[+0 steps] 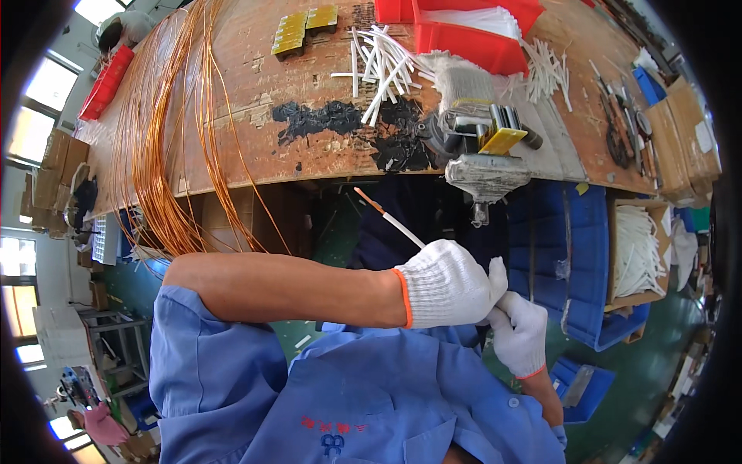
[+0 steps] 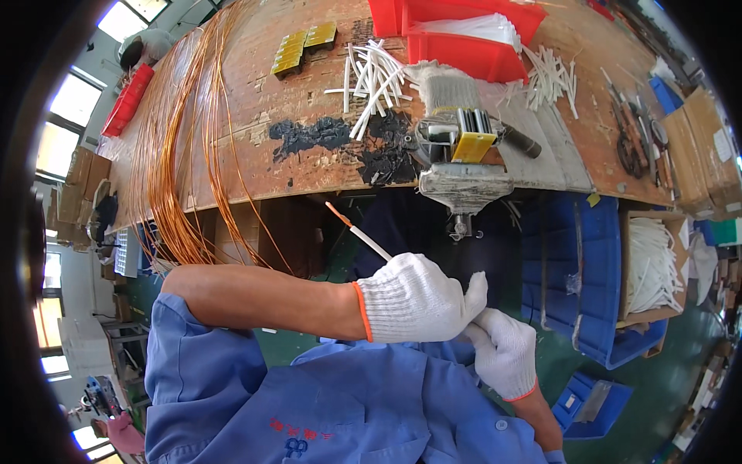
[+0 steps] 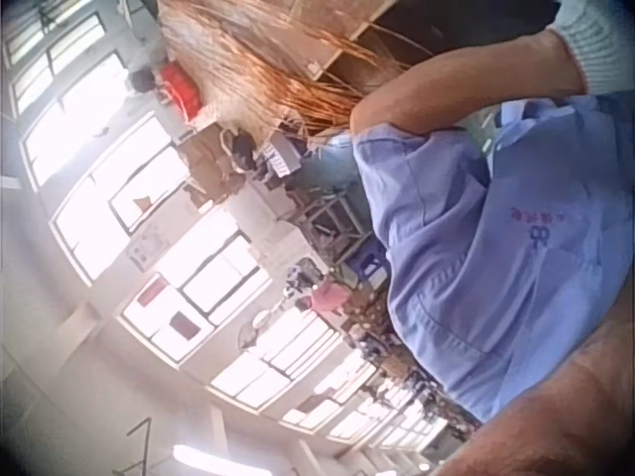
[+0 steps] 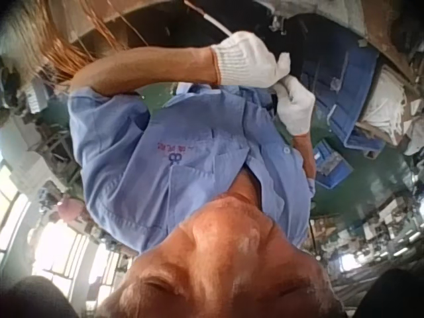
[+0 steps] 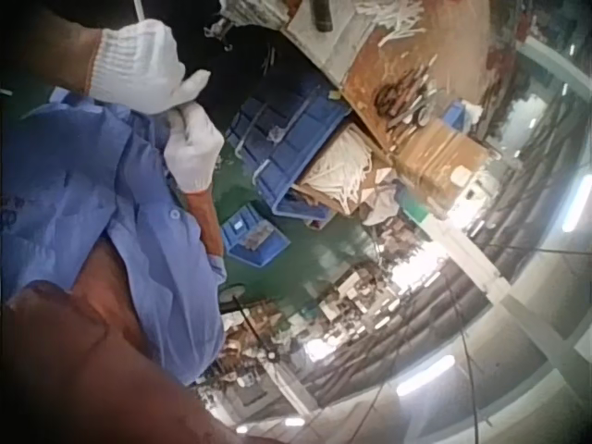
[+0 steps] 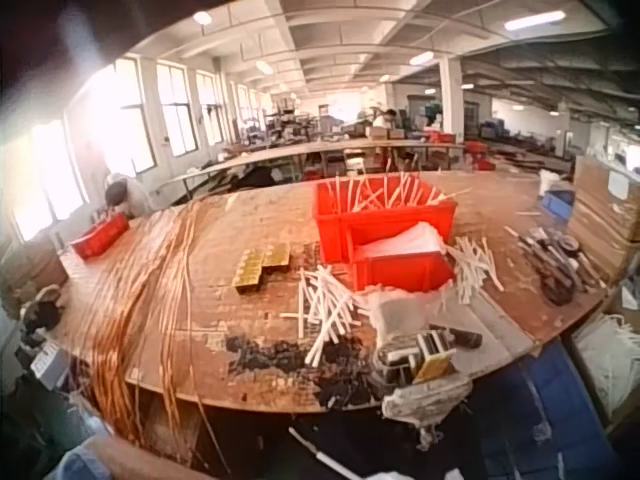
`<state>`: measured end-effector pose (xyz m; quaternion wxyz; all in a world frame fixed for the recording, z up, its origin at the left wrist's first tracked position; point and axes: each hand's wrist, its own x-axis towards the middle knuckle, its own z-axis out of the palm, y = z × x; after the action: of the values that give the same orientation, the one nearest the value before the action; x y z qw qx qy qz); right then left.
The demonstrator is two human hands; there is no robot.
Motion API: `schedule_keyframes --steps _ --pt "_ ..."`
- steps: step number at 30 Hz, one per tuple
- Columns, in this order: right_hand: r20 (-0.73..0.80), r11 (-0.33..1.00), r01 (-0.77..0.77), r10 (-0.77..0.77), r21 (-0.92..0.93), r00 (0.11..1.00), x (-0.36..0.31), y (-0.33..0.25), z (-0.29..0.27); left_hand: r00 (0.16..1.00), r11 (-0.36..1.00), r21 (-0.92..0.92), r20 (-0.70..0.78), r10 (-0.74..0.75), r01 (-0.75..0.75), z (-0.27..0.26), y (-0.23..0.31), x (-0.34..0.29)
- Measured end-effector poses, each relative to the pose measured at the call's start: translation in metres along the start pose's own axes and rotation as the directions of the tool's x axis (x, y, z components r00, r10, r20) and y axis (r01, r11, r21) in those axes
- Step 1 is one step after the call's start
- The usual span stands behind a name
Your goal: Manually winding copper wire around a stator core and applying insulation.
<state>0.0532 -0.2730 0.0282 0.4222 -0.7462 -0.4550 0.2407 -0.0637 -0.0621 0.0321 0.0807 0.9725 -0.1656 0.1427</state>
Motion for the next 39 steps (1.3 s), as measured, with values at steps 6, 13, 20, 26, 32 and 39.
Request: schedule_keyframes --steps 6,13,20,26,32,39 --pt "-0.099 0.994 -0.001 -0.009 -0.108 0.995 -0.011 -0.016 -0.007 0.995 0.998 0.013 -0.079 0.062 -0.061 -0.017 0.008 0.008" --pt "-0.105 0.981 0.080 -0.100 -0.179 0.989 0.012 -0.038 -0.022 0.986 1.000 -0.001 -0.165 -0.019 0.020 -0.040 -0.003 0.011" --pt "0.062 0.988 0.097 -0.090 -0.119 0.994 0.081 -0.056 -0.037 0.966 0.985 -0.087 -0.199 -0.165 0.150 -0.050 -0.043 0.006" --pt "0.254 0.868 0.377 -0.304 -0.322 0.918 0.130 -0.077 -0.059 0.941 0.982 0.003 -0.285 -0.183 0.191 -0.069 -0.071 -0.013" --pt "0.024 0.960 0.144 -0.142 -0.242 0.990 0.128 -0.053 -0.082 0.808 0.795 0.142 -0.135 -0.574 0.589 -0.105 -0.130 -0.112" --pt "0.128 0.909 0.305 -0.280 -0.284 0.951 0.135 -0.056 -0.084 0.754 0.806 0.034 -0.379 -0.537 0.591 -0.139 -0.122 -0.080"
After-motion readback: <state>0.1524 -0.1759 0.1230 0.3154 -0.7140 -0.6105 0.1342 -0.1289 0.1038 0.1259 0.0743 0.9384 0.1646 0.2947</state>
